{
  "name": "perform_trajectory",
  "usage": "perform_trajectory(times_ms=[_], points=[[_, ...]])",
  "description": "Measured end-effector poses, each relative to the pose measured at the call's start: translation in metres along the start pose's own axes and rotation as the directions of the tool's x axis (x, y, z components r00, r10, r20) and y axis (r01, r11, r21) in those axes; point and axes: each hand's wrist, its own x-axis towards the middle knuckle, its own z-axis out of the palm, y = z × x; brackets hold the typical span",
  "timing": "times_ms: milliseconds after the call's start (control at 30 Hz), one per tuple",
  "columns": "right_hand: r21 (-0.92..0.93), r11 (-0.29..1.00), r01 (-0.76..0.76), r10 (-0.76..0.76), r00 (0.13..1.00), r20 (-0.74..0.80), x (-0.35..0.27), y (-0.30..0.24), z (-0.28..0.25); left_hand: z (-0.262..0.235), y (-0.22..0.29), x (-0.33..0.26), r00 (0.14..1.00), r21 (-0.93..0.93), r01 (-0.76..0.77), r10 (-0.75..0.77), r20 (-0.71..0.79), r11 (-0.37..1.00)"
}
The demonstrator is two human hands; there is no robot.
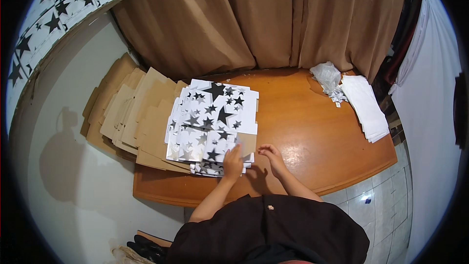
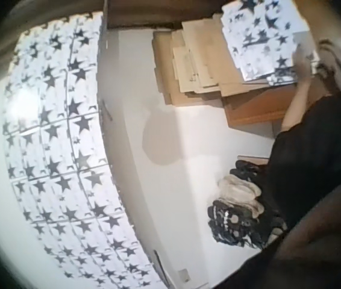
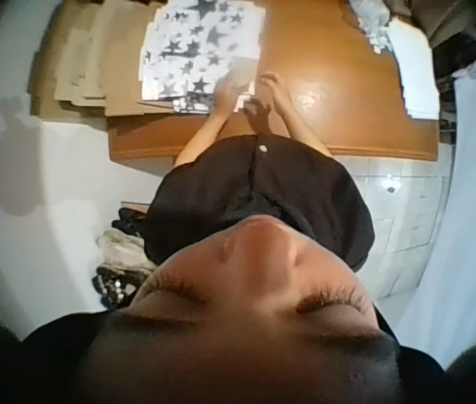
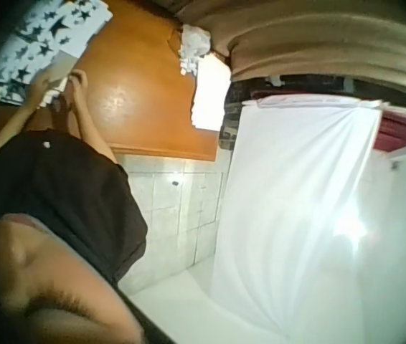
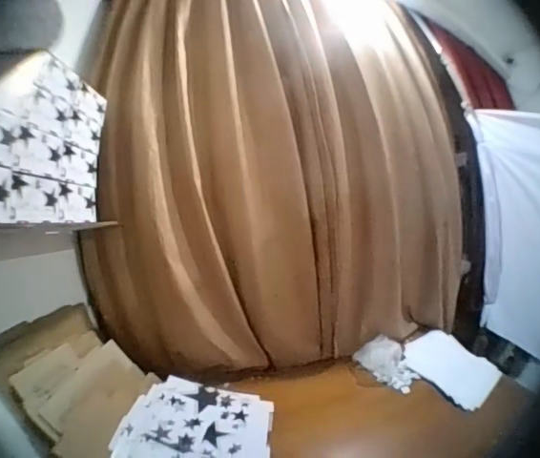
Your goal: Folding shoe box components, placing tissue paper inside, closing them, and stacking them on a shelf.
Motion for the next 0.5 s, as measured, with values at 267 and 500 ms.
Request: perform_trajectory(times_ms=[267,500], points=[[0.02,0.995,0.097,-0.086,0.952,-0.295,0.01,-0.04,-0.083,-0.082,0.042,0.051,0.676,-0.437,0.037,-0.345,-0.652,0.899],[-0.048,0.999,-0.005,-0.011,0.941,-0.339,-0.001,-0.064,-0.141,-0.079,0.091,0.079,0.499,-0.621,-0.032,-0.526,-0.689,0.784]])
